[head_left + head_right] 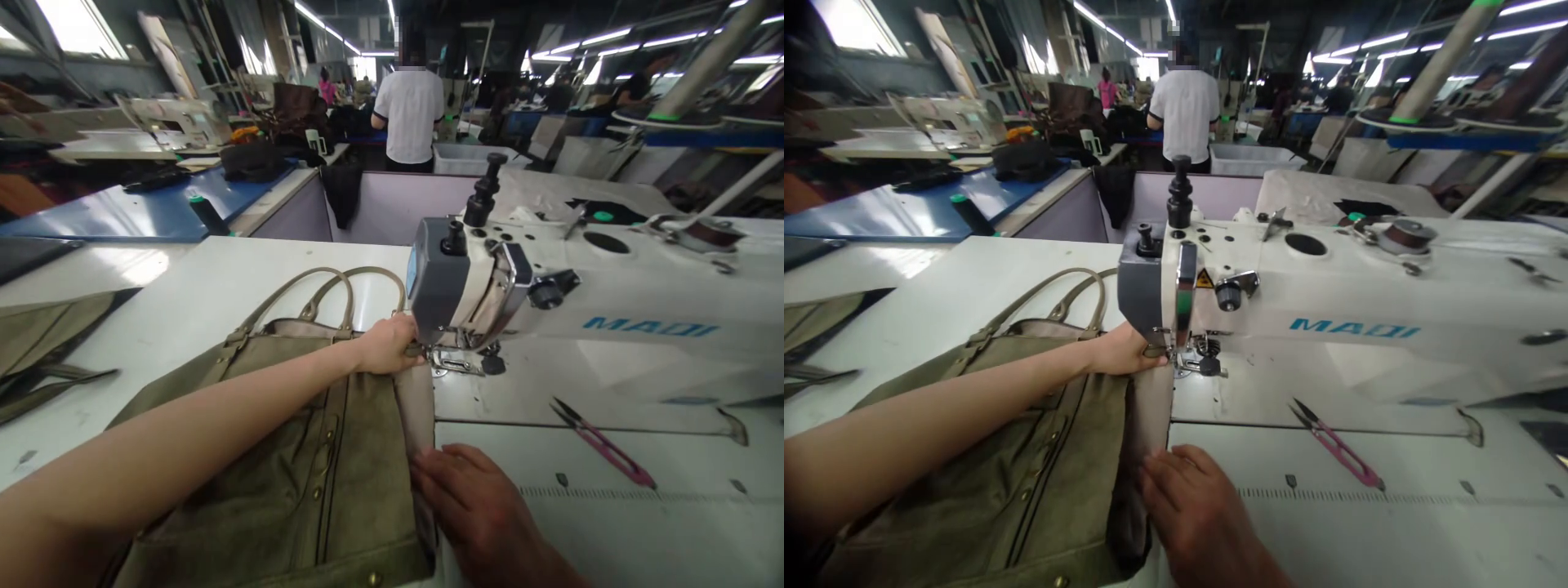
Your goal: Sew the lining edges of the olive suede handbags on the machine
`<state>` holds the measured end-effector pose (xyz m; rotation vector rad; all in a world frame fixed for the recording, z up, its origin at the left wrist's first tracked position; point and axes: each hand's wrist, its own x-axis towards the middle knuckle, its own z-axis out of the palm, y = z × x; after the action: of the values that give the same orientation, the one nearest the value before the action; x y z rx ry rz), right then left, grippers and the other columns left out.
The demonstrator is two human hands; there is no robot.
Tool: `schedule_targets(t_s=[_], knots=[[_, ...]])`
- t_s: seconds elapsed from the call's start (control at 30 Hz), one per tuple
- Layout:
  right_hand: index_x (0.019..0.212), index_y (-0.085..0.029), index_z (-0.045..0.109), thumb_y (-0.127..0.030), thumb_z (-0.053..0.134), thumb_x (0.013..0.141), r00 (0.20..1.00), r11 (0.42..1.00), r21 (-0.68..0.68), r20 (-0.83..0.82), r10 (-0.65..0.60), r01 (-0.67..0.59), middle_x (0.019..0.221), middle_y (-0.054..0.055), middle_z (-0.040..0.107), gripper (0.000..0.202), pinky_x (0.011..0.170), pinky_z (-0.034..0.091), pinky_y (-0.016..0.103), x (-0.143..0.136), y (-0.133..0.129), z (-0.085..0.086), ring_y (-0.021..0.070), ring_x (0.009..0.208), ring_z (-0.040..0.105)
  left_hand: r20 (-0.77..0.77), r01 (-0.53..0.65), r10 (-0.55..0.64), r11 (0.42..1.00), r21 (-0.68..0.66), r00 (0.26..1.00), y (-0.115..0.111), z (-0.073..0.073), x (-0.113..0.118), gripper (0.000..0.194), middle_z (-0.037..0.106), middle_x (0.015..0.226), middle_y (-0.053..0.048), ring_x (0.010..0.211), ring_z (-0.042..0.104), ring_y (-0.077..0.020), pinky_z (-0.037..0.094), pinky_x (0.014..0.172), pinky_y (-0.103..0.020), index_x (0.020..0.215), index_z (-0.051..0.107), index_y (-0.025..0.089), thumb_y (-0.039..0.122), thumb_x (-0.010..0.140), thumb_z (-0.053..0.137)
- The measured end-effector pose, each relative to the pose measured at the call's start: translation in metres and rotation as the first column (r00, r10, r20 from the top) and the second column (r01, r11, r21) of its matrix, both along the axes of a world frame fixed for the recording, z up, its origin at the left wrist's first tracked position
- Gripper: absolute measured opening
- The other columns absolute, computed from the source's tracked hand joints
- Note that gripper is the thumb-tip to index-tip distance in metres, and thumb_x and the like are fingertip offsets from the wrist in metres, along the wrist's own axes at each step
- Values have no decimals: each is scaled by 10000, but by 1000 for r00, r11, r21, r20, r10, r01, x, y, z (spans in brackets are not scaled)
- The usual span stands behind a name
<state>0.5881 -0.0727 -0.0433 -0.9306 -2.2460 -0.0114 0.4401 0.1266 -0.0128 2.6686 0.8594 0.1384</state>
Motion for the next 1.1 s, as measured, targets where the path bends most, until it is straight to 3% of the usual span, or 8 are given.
schedule_targets(t_s=[0.3,0.83,1.0,1.1], knots=[[1071,-99,641,-27,412,886,999,998,-28,11,-47,48,1046,103,716,302,877,553,397,2,3,0,214,980,671,14,-63,63,998,5,998,5,-6,5,236,611,1137,-104,1120,544,-263,455,962,-362,984,645,156,317,813,658],[1087,-109,658,-38,443,860,999,999,-22,40,-35,36,1072,114,710,321,875,571,390,8,5,-3,206,1006,664,60,-19,16,999,44,998,7,-5,4,298,616,1186,-105,1121,555,-261,454,970,-343,1057,618,135,275,804,685],[1153,-148,656,-8,408,820,992,994,-60,92,-89,94,1164,112,678,438,925,556,447,6,11,-7,233,1102,630,72,-20,16,998,57,997,28,-8,7,285,643,1101,-56,1013,596,-200,463,915,-286,1071,603,163,256,810,671],[1134,-150,672,-7,401,802,991,992,-77,101,-89,98,1197,114,663,452,966,536,466,7,11,-6,248,1141,611,57,-104,98,989,109,994,29,5,-3,449,604,1170,-106,1115,534,-288,401,1000,-430,1092,579,149,357,733,748]])
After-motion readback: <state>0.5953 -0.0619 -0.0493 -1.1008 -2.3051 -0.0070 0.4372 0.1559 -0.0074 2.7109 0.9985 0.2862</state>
